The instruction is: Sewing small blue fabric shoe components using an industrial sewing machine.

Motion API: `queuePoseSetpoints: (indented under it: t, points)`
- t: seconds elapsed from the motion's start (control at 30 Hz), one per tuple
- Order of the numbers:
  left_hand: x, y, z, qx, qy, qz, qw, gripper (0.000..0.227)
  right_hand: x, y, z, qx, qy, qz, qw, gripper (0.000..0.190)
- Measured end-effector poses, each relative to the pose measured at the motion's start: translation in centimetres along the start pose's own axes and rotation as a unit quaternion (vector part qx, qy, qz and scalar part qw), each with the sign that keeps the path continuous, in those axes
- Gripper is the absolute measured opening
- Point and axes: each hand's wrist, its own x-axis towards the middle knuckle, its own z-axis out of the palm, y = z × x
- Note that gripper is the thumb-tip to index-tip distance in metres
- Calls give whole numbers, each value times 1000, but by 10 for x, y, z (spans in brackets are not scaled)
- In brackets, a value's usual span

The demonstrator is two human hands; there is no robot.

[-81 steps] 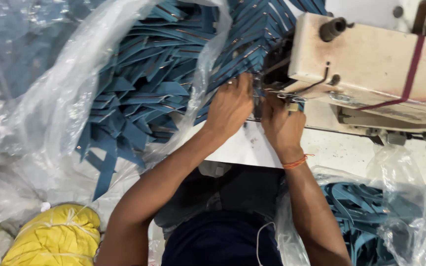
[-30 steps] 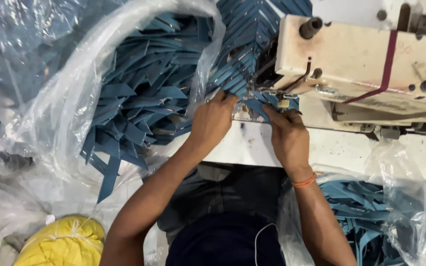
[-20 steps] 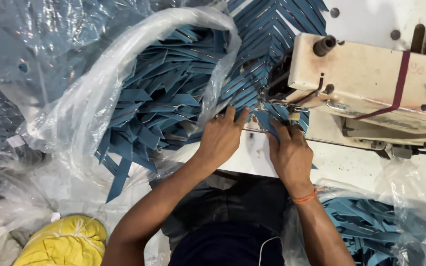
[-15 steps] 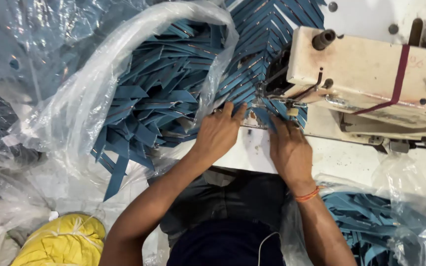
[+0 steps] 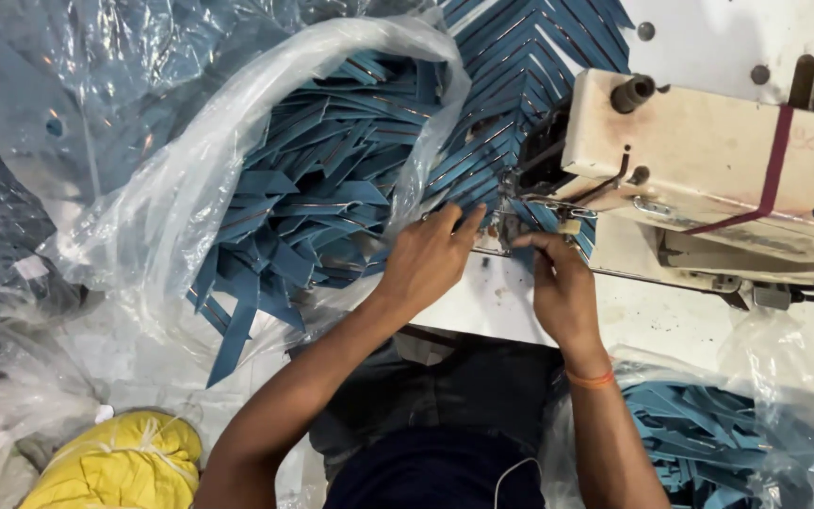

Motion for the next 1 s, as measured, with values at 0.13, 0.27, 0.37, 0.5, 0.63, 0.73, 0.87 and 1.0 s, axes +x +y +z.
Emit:
queuePoseSetpoints:
  t: [0.13, 0.27, 0.37, 0.5, 0.63, 0.73, 0.87, 1.0]
  points:
    - [0, 0, 12, 60, -14, 9, 998, 45, -1, -4, 0, 255, -12, 140, 957, 26]
    - [0, 0, 12, 70, -18, 8, 997, 42, 7, -28, -8, -26, 65, 31, 997, 29]
    - [1, 1, 14, 86, -19, 19, 996, 43, 12, -23, -2, -106, 78, 12, 991, 22]
    - [5, 4, 13, 104, -32, 26, 994, 45, 17, -21, 3, -181, 34, 79, 980, 24]
    - [4, 6, 18, 113, -34, 34, 992, 46, 16, -24, -2, -146, 44, -52, 987, 26]
    - [7, 7, 20, 116, -32, 12, 993, 46, 23, -17, -4, -126, 24, -100, 987, 30]
    - [9, 9, 23, 139, -64, 4, 988, 46, 28, -17, -8, -143, -23, -99, 985, 28]
    - [11, 9, 24, 153, -63, 8, 986, 48, 35, -22, -16, -163, -57, -95, 980, 29]
